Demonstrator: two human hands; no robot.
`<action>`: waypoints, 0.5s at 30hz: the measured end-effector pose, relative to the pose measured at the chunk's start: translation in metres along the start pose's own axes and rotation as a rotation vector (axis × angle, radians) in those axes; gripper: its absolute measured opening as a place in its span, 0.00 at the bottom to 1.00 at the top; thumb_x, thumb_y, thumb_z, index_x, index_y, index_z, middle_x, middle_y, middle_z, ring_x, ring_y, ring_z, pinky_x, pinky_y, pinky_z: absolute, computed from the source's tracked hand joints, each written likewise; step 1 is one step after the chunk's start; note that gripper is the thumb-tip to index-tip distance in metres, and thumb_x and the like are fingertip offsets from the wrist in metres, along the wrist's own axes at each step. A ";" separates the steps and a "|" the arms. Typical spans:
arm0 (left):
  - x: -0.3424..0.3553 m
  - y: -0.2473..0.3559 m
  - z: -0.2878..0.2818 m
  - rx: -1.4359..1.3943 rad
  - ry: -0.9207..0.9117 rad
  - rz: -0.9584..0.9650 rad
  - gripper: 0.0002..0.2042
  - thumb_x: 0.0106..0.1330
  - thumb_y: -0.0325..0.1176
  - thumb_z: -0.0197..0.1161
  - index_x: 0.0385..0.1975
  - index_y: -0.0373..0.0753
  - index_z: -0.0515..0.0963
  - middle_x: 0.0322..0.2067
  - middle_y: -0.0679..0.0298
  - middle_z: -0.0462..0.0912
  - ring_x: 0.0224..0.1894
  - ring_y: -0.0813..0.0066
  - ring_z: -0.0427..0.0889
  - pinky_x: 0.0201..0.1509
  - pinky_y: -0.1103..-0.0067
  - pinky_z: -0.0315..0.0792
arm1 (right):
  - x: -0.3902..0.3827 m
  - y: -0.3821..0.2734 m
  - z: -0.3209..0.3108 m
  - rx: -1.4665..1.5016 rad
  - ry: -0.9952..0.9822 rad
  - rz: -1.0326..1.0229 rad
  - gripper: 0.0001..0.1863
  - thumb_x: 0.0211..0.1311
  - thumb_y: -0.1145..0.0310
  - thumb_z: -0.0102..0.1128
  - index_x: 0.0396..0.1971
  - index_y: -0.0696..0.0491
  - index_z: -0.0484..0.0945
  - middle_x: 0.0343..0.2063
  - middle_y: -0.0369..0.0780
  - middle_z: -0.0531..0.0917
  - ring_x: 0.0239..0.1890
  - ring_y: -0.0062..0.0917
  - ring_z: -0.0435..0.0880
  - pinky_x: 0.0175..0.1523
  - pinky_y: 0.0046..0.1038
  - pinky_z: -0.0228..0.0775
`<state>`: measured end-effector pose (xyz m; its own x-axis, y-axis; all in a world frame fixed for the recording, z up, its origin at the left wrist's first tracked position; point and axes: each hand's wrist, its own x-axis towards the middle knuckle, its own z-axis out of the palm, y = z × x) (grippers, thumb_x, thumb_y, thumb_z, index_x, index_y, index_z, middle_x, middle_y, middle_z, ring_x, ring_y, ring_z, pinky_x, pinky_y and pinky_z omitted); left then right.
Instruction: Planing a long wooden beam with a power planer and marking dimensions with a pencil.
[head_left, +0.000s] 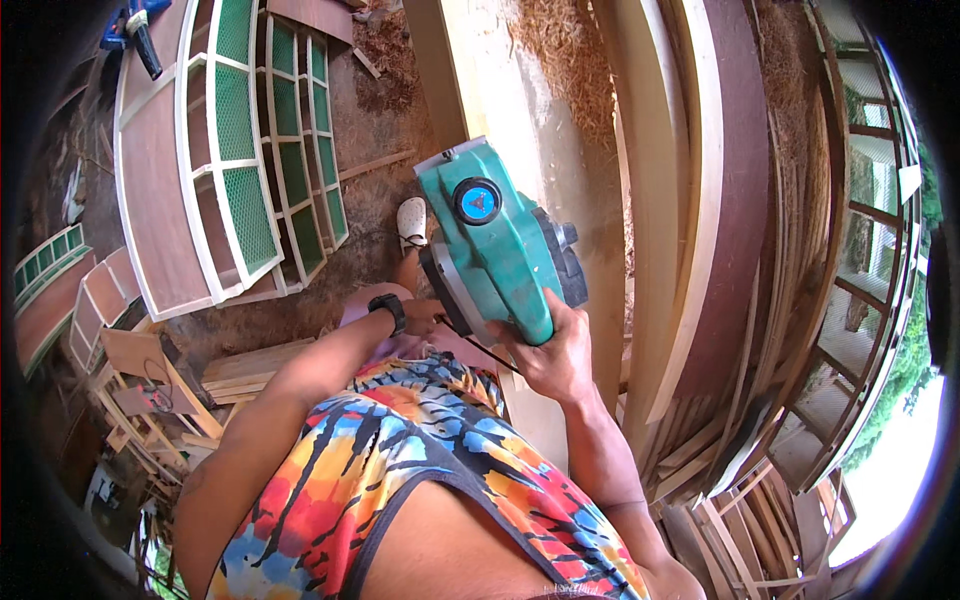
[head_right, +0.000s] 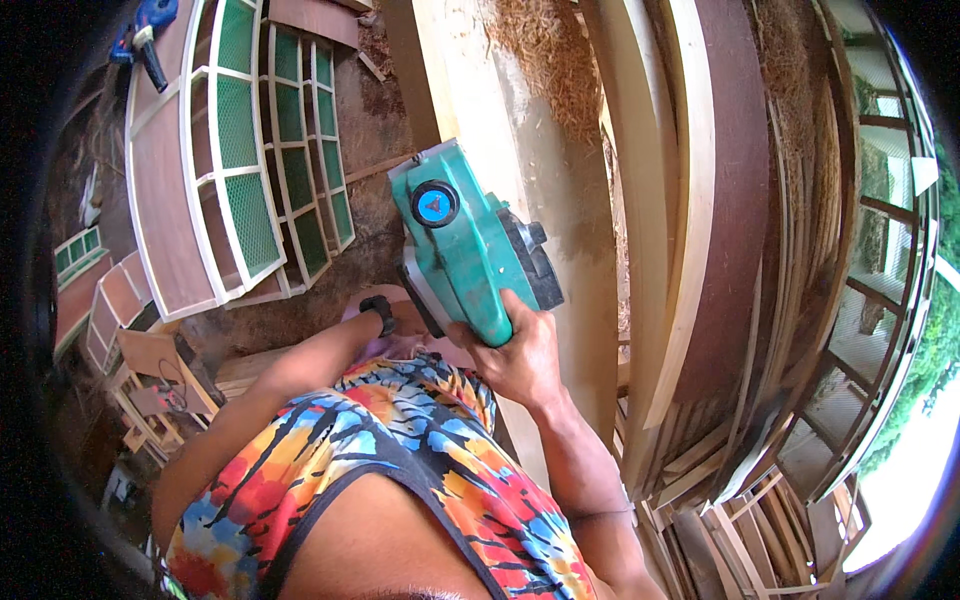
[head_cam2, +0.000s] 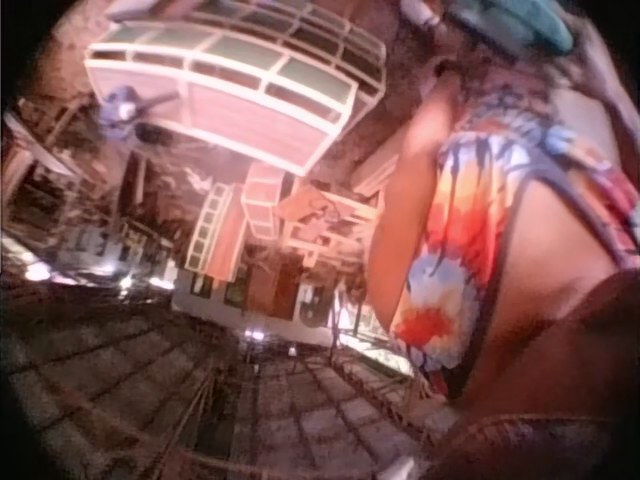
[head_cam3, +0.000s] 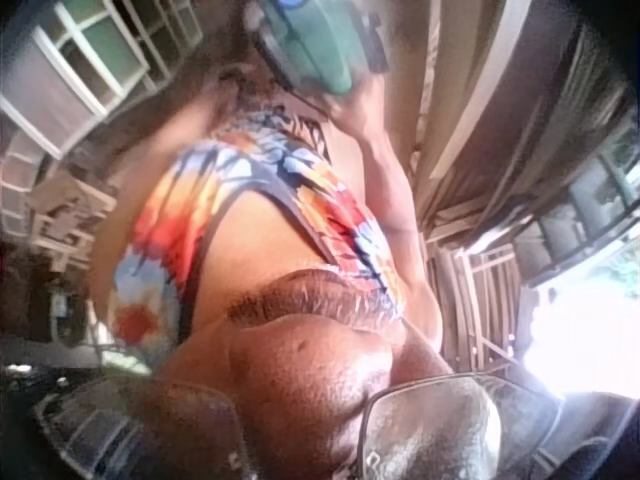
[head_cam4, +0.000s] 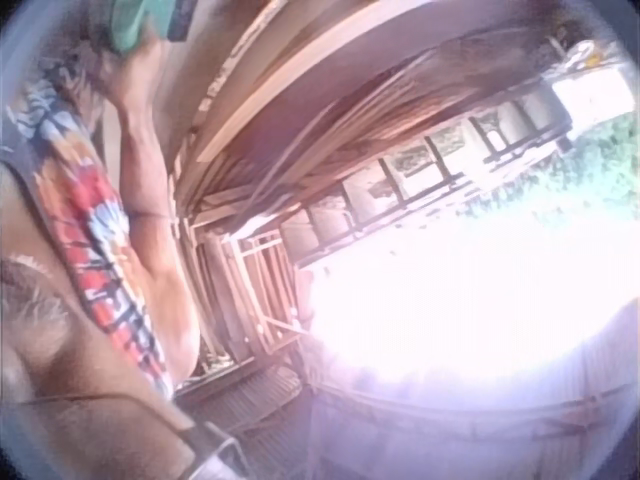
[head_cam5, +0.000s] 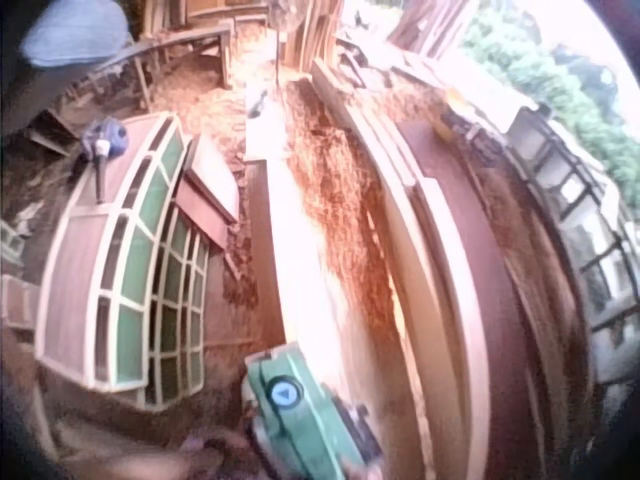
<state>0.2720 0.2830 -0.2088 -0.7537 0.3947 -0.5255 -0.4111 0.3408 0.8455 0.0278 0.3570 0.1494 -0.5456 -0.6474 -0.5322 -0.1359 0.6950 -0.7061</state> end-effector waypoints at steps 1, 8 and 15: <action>0.001 0.000 -0.004 0.000 0.009 0.002 0.26 0.60 0.34 0.63 0.61 0.37 0.74 0.54 0.45 0.80 0.56 0.49 0.80 0.59 0.64 0.74 | 0.006 -0.004 0.000 -0.005 0.006 -0.011 0.16 0.55 0.65 0.76 0.39 0.57 0.82 0.22 0.46 0.85 0.24 0.34 0.88 0.34 0.33 0.77; 0.006 -0.004 -0.034 -0.015 0.066 0.035 0.28 0.59 0.33 0.63 0.62 0.38 0.73 0.55 0.46 0.79 0.57 0.49 0.80 0.59 0.64 0.74 | 0.050 -0.033 -0.004 -0.049 0.010 0.013 0.18 0.55 0.64 0.76 0.41 0.58 0.82 0.23 0.45 0.85 0.26 0.30 0.86 0.36 0.32 0.77; 0.010 -0.017 -0.068 0.005 0.130 0.065 0.29 0.59 0.32 0.64 0.64 0.38 0.72 0.55 0.46 0.79 0.57 0.49 0.80 0.59 0.65 0.74 | 0.099 -0.070 -0.007 -0.024 0.059 0.011 0.16 0.54 0.66 0.76 0.39 0.58 0.83 0.23 0.41 0.85 0.26 0.26 0.84 0.36 0.31 0.76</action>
<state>0.2369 0.2230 -0.2221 -0.8389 0.3021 -0.4528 -0.3569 0.3229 0.8766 -0.0230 0.2460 0.1496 -0.5947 -0.6206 -0.5111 -0.1487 0.7096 -0.6887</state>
